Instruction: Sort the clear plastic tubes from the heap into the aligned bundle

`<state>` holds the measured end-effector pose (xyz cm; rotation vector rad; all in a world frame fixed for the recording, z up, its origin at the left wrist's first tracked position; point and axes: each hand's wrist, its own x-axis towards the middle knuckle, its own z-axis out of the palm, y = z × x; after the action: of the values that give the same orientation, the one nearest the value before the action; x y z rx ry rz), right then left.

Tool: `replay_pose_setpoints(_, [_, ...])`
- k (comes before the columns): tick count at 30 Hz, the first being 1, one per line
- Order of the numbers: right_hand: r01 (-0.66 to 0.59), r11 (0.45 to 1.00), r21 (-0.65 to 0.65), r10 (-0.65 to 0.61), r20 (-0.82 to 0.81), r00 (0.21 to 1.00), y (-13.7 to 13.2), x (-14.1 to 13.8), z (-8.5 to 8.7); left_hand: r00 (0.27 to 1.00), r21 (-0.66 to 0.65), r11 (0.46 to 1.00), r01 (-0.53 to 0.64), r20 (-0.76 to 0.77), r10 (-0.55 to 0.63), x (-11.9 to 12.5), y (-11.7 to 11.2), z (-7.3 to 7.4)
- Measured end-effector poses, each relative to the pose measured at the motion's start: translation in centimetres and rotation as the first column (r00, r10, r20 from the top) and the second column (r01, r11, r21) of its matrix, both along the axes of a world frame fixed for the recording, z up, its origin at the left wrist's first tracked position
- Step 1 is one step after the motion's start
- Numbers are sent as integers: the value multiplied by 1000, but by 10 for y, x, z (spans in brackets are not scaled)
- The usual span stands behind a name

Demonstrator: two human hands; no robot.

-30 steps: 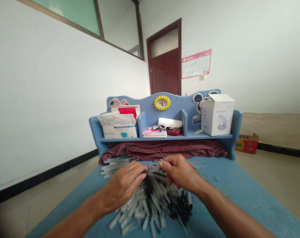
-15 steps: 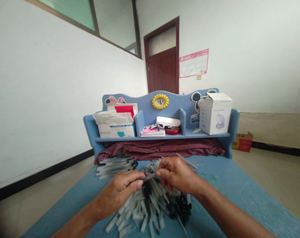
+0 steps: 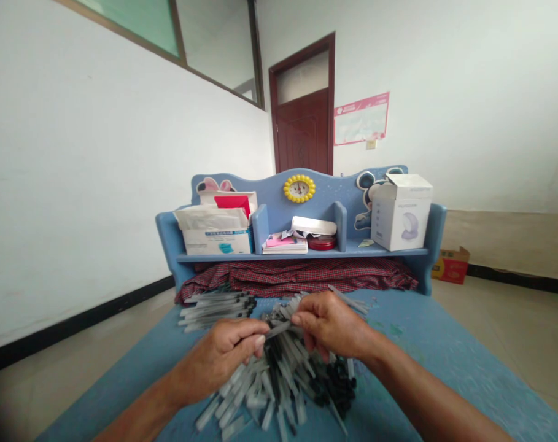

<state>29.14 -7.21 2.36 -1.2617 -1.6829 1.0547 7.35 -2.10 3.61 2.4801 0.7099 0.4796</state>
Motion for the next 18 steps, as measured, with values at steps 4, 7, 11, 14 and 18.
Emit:
replay_pose_setpoints(4, [-48, 999, -24, 44, -138, 989, 1, 0, 1, 1000, -2, 1000, -3, -4, 3, 1, 2, -2])
replay_pose_setpoints(7, [-22, 1000, 8, 23, -67, 998, 2, 0, -1, 1000, -6, 1000, -17, 2, 17, 2, 2, -1])
replay_pose_setpoints(11, [12, 1000, -7, -11, 17, 1000, 2, -1, -3, 1000, -12, 1000, -27, -7, 27, 3, 2, 0])
replay_pose_setpoints(14, [-28, 999, -35, 26, -78, 997, 2, 0, -3, 999, -23, 999, -32, -3, 32, 3, 3, -1])
replay_pose_setpoints(18, [2, 999, -33, -2, -14, 1000, 2, 0, -4, 999, -33, 999, -37, 6, 37, 2, 5, -4])
